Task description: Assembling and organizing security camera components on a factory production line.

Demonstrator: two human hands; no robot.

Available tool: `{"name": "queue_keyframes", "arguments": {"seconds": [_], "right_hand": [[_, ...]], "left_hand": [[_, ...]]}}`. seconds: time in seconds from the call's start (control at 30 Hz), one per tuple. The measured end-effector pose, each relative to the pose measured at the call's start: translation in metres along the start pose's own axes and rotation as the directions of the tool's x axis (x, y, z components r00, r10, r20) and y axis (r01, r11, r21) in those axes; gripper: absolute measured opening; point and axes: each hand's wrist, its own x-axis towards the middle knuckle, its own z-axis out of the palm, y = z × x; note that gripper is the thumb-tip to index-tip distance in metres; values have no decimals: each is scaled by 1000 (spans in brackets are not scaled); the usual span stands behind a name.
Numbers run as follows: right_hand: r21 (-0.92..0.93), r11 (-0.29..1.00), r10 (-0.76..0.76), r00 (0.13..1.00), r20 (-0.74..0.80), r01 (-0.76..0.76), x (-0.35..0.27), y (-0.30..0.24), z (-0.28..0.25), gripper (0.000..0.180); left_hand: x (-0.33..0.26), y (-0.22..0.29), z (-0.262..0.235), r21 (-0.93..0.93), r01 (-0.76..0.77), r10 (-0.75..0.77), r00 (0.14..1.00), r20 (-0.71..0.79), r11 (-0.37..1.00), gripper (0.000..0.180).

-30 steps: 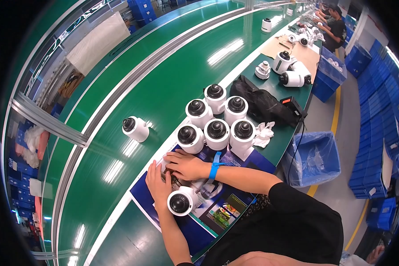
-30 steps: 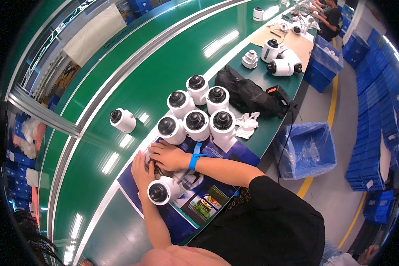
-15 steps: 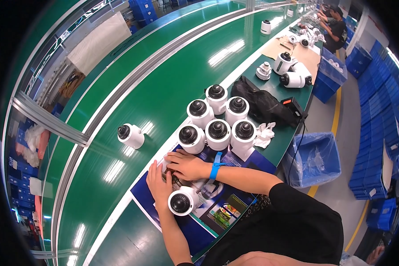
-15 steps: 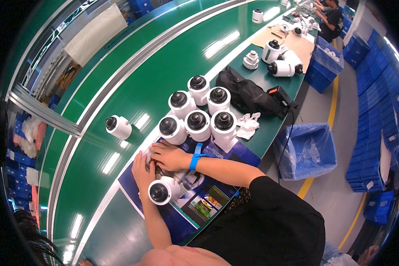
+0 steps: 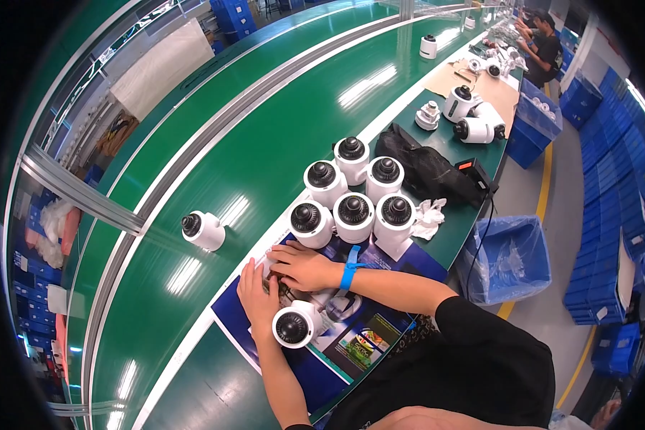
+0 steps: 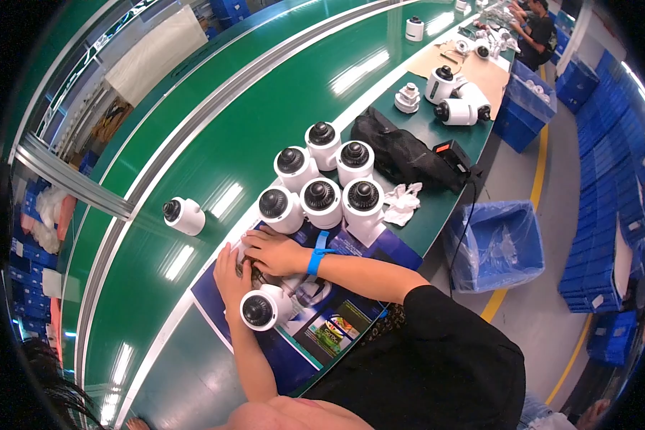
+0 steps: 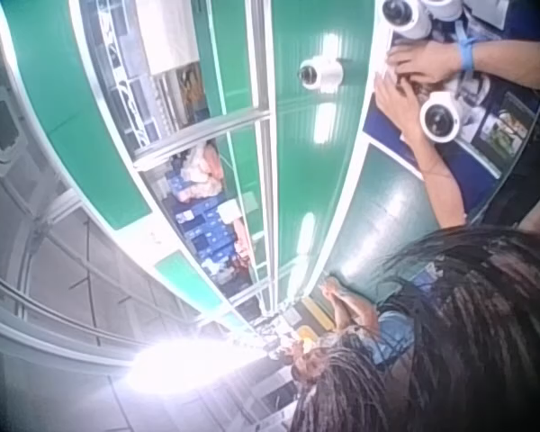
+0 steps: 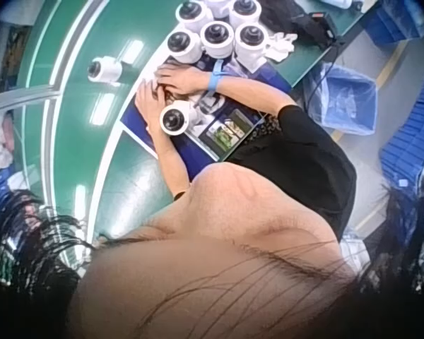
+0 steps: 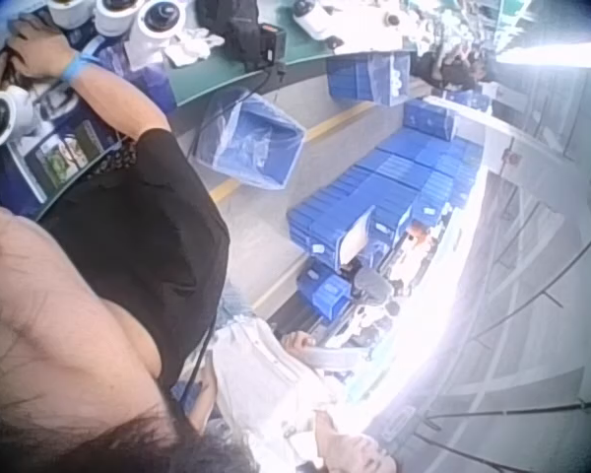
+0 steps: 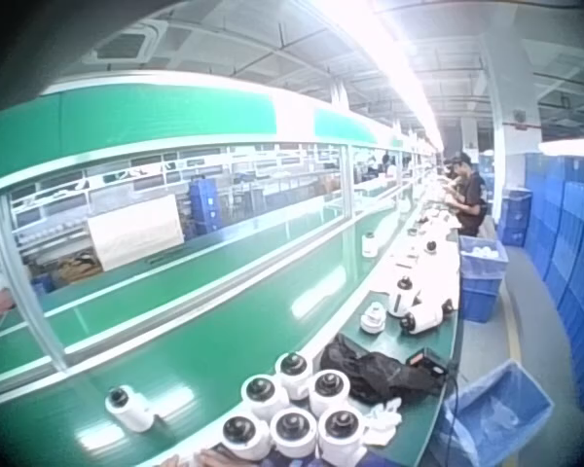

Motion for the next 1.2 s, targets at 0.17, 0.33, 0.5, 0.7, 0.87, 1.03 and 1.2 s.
{"name": "queue_keyframes", "arguments": {"seconds": [0.17,0.33,0.5,0.7,0.87,1.03,1.2], "right_hand": [[-2,1000,1,1000,8,-1,0,0,2,34],[16,1000,9,1000,14,-9,1,-1,0,35],[18,1000,4,1000,3,-4,2,0,1,36],[24,999,25,999,30,-26,0,1,-1,37],[11,1000,21,1000,17,-21,0,0,2,40],[-4,1000,23,1000,21,-23,-2,4,7,37],[-12,1000,6,1000,28,-5,-1,1,5,35]], "left_hand": [[-1,-2,2,2,-4,4,1000,9,1000,42],[3,16,-9,-150,142,-145,989,-11,978,46],[-1,-3,-3,-9,10,-10,1000,13,1000,42],[1,1,0,-38,19,-20,999,-28,999,38],[-1,-5,1,-1,-4,4,1000,2,1000,40],[0,11,-4,49,4,-1,998,-64,999,51],[-3,0,-3,196,24,-57,985,162,980,54]]}}
